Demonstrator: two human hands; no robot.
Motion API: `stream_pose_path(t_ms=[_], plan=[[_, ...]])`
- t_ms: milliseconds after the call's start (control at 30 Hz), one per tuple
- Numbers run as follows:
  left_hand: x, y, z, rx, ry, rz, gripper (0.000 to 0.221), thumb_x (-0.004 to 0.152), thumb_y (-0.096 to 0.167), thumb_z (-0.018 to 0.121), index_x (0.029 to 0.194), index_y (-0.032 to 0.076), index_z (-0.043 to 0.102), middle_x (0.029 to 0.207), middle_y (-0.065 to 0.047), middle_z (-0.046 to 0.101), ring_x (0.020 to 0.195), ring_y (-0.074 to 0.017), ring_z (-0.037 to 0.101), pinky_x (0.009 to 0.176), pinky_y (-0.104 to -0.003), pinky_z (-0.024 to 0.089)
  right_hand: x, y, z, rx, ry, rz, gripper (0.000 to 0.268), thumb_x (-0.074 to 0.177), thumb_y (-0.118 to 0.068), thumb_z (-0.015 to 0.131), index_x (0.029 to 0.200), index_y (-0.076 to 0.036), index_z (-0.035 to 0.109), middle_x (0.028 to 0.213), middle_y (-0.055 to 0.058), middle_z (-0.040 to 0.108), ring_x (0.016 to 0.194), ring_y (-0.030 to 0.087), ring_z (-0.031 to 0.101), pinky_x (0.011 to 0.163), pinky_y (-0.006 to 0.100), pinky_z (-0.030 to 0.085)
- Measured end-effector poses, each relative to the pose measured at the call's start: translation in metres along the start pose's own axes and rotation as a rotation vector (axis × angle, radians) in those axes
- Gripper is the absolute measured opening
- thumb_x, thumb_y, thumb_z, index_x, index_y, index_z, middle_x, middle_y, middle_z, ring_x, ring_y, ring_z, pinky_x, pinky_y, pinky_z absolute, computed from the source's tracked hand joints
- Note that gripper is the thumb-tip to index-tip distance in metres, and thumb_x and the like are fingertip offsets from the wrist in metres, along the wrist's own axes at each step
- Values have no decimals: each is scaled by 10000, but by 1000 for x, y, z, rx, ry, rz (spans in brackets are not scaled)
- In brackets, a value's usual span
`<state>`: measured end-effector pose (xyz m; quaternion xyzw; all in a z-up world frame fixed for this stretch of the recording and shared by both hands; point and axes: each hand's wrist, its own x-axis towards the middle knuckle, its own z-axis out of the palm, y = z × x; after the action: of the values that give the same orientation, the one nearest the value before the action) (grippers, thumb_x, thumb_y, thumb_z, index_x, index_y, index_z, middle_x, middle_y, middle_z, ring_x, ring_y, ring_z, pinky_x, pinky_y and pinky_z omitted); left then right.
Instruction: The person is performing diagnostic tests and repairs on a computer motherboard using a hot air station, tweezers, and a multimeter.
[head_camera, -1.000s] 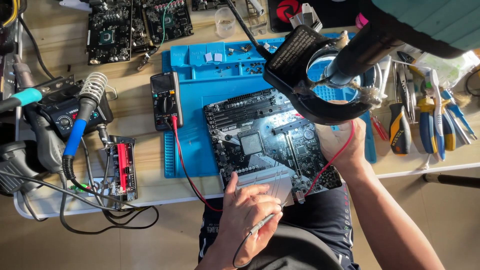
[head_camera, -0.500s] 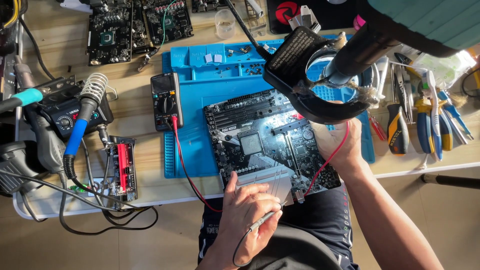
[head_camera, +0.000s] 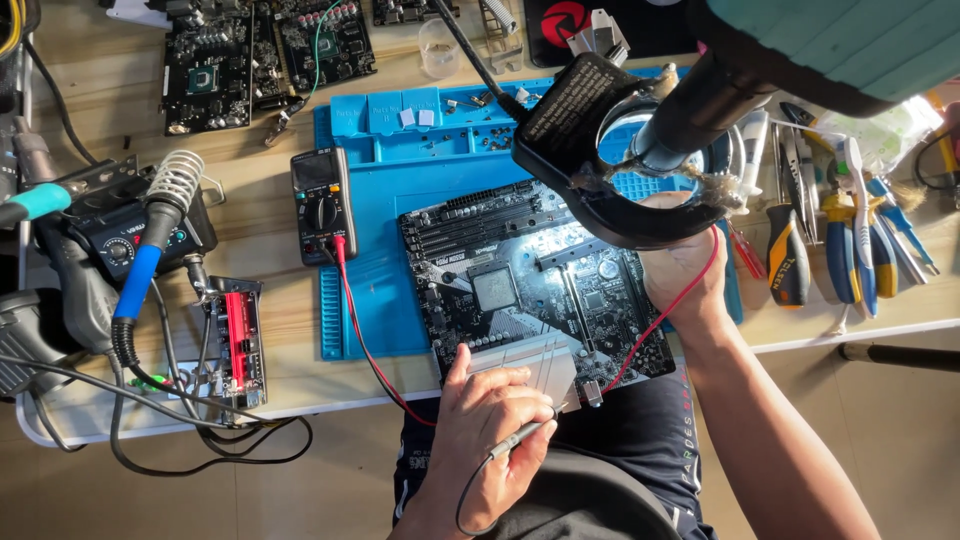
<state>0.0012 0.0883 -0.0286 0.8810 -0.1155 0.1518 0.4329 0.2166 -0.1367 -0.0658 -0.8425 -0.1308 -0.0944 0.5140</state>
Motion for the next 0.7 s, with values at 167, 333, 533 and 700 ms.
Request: stream_pose_path(t_ms=[167, 333, 533, 700], plan=[[2, 0, 1, 2, 7, 7, 136, 1032, 140, 736, 1115, 162, 631, 1118, 21, 796, 1236, -270, 723, 1310, -734, 205, 3, -18, -10, 27, 14, 19, 138, 1023, -77, 828, 1143, -9, 813, 1166, 108, 812, 1107, 172, 726, 998, 349, 590], [2, 2, 0, -25, -3, -19, 149, 1019, 126, 748, 1112, 157, 635, 1114, 16, 800, 1246, -278, 714, 1305, -754, 194, 4, -21, -12, 60, 20, 31, 139, 1017, -67, 842, 1140, -8, 812, 1157, 107, 809, 1094, 166, 725, 992, 342, 592], [1, 3, -1, -14, 4, -24, 149, 1016, 148, 757, 1118, 157, 649, 1093, 10, 793, 1257, -256, 707, 1325, -713, 174, 8, -28, 4, 128, 1, 32, 144, 1009, -54, 859, 1136, -7, 810, 1146, 107, 807, 1077, 160, 723, 985, 332, 595], [1, 9, -16, -135, 66, -54, 48, 1080, 190, 655, 1080, 151, 628, 1113, -3, 784, 1268, -301, 745, 1362, -665, 164, 13, -67, 19, 112, -50, -4, 228, 1002, -18, 839, 1227, -12, 803, 1255, 133, 791, 1199, 186, 711, 1086, 347, 570]])
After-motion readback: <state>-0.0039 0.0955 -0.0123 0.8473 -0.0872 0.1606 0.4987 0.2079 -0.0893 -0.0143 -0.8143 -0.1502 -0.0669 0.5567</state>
